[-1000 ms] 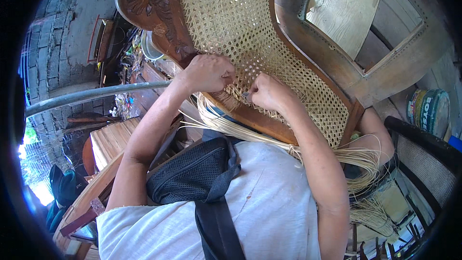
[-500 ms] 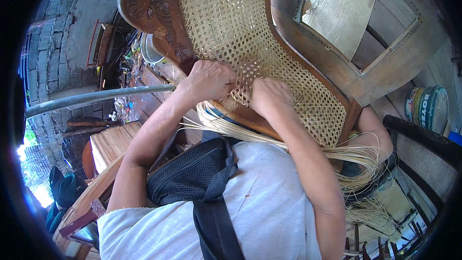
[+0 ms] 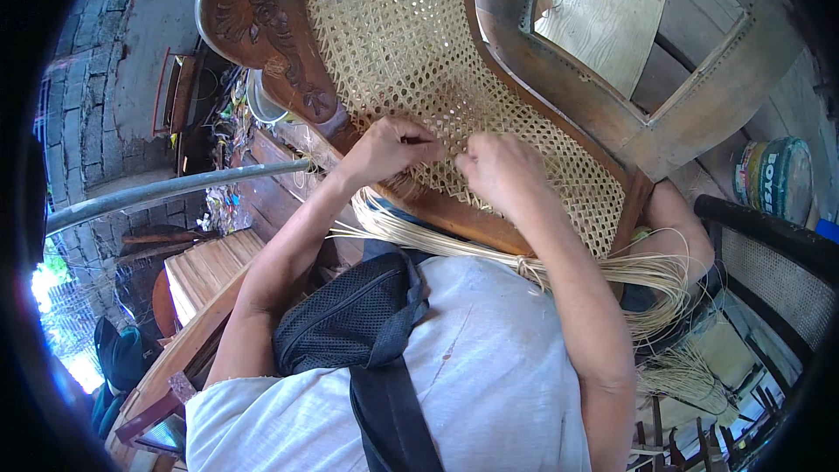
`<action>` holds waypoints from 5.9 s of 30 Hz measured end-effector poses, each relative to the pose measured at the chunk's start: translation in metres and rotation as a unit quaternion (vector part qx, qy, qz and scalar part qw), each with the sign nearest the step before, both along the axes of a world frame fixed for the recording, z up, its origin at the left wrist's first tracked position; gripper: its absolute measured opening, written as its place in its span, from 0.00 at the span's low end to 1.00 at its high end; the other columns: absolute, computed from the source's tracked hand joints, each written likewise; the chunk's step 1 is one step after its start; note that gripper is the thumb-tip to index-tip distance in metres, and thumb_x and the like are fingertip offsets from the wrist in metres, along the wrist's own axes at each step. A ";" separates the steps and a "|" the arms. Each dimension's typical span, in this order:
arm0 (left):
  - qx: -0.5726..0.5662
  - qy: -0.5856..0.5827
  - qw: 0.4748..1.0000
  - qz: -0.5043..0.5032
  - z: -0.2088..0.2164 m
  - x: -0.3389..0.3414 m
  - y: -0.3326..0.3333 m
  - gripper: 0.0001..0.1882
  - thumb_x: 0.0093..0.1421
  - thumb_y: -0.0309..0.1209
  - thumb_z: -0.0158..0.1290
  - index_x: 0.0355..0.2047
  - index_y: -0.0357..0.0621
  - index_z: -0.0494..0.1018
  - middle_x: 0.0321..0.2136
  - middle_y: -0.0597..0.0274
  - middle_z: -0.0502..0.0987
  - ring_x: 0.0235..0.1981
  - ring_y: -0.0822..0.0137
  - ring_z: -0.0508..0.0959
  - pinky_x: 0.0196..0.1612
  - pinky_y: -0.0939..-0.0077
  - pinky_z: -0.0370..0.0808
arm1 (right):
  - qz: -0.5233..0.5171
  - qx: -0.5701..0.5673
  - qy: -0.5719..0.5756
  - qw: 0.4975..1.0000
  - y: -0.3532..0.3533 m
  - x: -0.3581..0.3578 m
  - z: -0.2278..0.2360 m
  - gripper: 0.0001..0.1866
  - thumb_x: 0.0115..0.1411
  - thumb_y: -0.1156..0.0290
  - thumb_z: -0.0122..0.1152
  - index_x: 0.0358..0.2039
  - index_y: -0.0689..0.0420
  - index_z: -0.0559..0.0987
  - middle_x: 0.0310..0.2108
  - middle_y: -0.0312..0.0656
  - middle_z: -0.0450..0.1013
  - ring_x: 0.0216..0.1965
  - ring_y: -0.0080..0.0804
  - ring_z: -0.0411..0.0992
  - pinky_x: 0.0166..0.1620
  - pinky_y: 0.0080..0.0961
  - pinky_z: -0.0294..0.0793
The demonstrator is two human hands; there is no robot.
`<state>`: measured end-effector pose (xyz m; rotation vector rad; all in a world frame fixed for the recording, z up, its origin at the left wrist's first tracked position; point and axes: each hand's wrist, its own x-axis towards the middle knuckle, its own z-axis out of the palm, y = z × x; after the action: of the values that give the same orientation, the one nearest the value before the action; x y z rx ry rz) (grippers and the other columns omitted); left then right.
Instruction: Replacing the cane webbing on a wooden chair back using rattan strips and tools.
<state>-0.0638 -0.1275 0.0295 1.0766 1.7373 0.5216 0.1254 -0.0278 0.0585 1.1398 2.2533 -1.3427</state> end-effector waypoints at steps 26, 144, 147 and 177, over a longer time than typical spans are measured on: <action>-0.018 0.306 0.934 -0.183 0.024 0.018 -0.005 0.09 0.53 0.39 0.57 0.32 0.54 0.82 0.35 0.52 0.81 0.38 0.53 0.81 0.44 0.59 0.77 | 0.061 0.050 -0.055 0.995 -0.013 -0.023 -0.019 0.15 0.52 0.73 0.58 0.40 0.65 0.81 0.43 0.58 0.77 0.48 0.49 0.76 0.54 0.40 0.74; 0.127 -0.010 0.992 0.014 -0.040 0.121 0.059 0.16 0.62 0.41 0.54 0.37 0.41 0.80 0.30 0.49 0.81 0.32 0.58 0.81 0.39 0.65 0.77 | -0.499 -0.102 0.177 0.842 0.112 0.175 -0.094 0.11 0.62 0.60 0.63 0.37 0.52 0.74 0.16 0.25 0.59 0.12 0.13 0.55 0.14 0.18 0.56; 0.225 -0.130 0.959 0.114 -0.001 0.091 0.075 0.12 0.63 0.35 0.54 0.29 0.40 0.79 0.22 0.60 0.80 0.27 0.66 0.79 0.36 0.69 0.76 | -0.377 -0.153 0.084 0.910 0.087 0.137 -0.069 0.21 0.60 0.56 0.64 0.46 0.57 0.74 0.22 0.30 0.65 0.14 0.16 0.60 0.15 0.18 0.60; 0.161 -0.114 0.978 0.068 0.063 -0.008 0.044 0.24 0.67 0.47 0.45 0.39 0.36 0.76 0.35 0.55 0.80 0.38 0.65 0.78 0.46 0.68 0.75 | 0.011 0.007 0.102 0.995 -0.020 0.008 -0.034 0.18 0.58 0.62 0.61 0.46 0.57 0.76 0.37 0.56 0.77 0.40 0.53 0.76 0.44 0.47 0.74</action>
<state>-0.0720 -0.0835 0.0925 1.0741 1.5629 1.0007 0.1335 -0.0480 0.0250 1.0214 2.4111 -1.4976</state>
